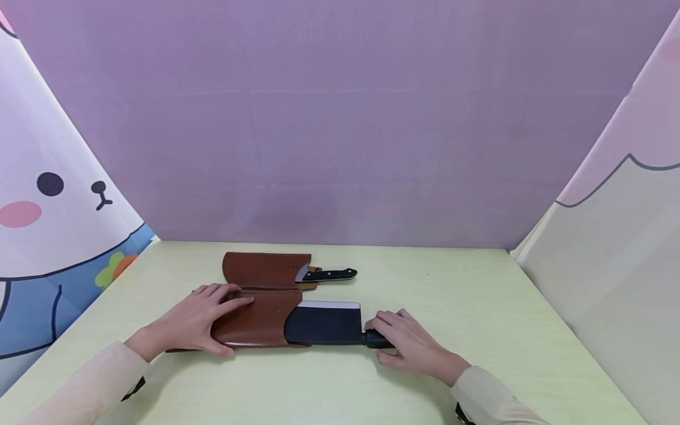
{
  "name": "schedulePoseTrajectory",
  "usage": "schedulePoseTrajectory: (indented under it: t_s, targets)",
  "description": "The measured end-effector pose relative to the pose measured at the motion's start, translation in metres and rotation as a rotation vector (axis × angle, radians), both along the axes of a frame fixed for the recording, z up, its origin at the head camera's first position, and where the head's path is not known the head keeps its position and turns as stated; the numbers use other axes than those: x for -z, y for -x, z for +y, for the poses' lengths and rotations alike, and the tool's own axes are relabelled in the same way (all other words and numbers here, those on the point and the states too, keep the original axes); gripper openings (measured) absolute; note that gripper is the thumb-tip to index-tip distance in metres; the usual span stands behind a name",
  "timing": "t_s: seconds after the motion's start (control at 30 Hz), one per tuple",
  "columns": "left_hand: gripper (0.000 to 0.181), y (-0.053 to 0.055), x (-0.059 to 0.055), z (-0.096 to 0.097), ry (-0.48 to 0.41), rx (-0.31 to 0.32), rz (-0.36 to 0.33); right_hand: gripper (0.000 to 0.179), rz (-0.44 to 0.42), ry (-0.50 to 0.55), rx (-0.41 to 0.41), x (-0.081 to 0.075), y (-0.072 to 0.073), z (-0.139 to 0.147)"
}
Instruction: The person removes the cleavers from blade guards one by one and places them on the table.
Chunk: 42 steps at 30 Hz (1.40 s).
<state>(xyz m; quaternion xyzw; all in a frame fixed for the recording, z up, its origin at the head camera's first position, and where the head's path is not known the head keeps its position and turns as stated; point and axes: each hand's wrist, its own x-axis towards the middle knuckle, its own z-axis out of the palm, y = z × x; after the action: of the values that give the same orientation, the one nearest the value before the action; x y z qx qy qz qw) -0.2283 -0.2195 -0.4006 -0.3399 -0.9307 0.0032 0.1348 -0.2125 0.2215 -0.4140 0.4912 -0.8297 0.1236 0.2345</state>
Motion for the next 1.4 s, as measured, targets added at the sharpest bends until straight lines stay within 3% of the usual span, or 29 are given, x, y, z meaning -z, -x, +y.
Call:
schedulePoseTrajectory:
  t_s: [1.13, 1.4]
  targets:
    - [0.097, -0.001, 0.002, -0.003, -0.008, -0.002, 0.003, 0.041, -0.033, 0.006, 0.084, 0.001, -0.004, 0.022]
    - [0.097, 0.000, 0.003, -0.004, -0.009, -0.013, -0.018, 0.043, -0.012, 0.036, 0.051, 0.000, -0.004, 0.028]
